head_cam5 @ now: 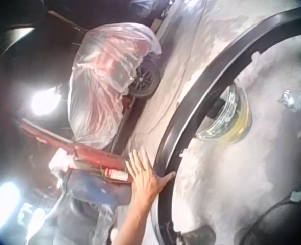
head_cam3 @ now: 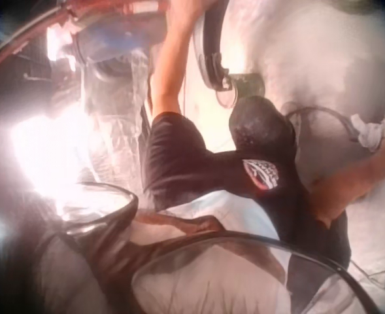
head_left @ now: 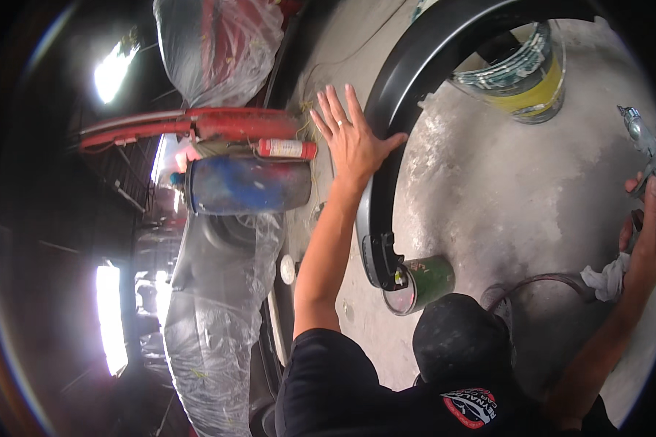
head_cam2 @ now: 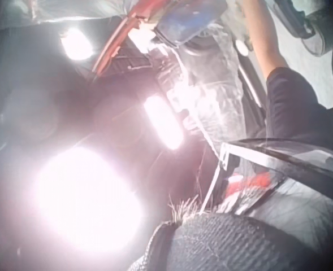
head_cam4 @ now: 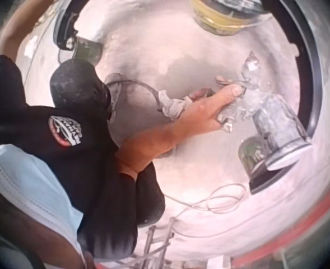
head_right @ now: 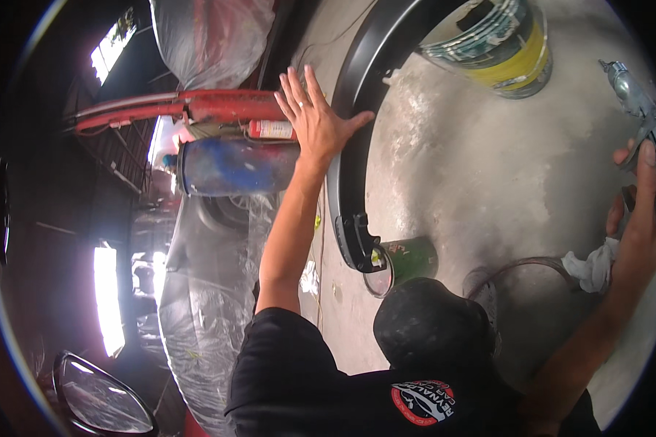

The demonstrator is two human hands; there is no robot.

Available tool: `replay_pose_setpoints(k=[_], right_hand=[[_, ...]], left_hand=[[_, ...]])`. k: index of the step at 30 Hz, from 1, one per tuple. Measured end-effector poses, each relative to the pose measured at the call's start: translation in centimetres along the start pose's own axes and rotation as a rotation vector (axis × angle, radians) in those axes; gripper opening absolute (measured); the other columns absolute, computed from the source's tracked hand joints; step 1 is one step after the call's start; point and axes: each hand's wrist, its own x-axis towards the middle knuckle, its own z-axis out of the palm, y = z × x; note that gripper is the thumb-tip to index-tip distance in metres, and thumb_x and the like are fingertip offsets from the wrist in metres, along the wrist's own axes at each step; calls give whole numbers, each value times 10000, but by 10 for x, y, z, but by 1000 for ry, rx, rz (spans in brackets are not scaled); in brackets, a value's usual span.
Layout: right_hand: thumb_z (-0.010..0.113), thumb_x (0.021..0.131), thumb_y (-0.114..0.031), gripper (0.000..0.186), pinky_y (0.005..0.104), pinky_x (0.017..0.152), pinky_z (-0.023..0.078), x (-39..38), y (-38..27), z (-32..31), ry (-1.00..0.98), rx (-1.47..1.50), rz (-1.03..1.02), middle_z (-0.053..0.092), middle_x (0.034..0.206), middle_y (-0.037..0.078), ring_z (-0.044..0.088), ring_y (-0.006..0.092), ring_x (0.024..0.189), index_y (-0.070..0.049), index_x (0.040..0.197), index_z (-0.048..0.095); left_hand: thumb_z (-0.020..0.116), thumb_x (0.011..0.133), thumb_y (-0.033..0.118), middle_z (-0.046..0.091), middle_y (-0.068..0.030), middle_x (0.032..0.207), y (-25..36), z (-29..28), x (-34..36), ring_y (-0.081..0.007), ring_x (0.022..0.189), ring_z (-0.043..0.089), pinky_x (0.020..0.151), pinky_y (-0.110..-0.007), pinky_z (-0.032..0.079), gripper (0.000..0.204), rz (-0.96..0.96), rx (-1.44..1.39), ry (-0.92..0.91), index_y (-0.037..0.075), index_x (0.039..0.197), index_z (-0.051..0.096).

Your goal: The person paints car parts using a spray gun. They spray a curved car component on the floor and then move to spray a long, straight car part placed on a metal stand.

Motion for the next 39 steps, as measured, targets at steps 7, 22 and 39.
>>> replay_pose_setpoints(k=[7, 22, 39], right_hand=[[501, 962, -372, 355, 196, 418, 280, -21, 0, 20, -138, 36, 22, 638, 937, 25, 377, 28, 499, -58, 1074, 622], [499, 969, -341, 319, 197, 395, 272, -33, -7, 26, -290, 132, -15, 628, 916, 10, 365, 47, 455, -55, 1068, 601], [629, 886, -401, 354, 267, 515, 417, -85, -10, 72, -1168, -294, -18, 510, 631, -11, 510, 112, 532, -54, 939, 582]], left_hand=[[848, 542, 498, 115, -315, 1473, -15, -18, -136, -482, 1387, 76, 1100, -617, 51, 1256, -76, 71, -124, 1, 1452, 140], [837, 619, 430, 173, -334, 1438, 50, -66, -317, -493, 1346, 175, 1077, -627, 139, 1112, -464, 43, -224, 23, 1427, 192], [857, 607, 454, 159, -287, 1476, 203, -198, -326, -444, 1365, 218, 1104, -470, 235, 1162, -746, -1303, -277, 43, 1446, 166]])
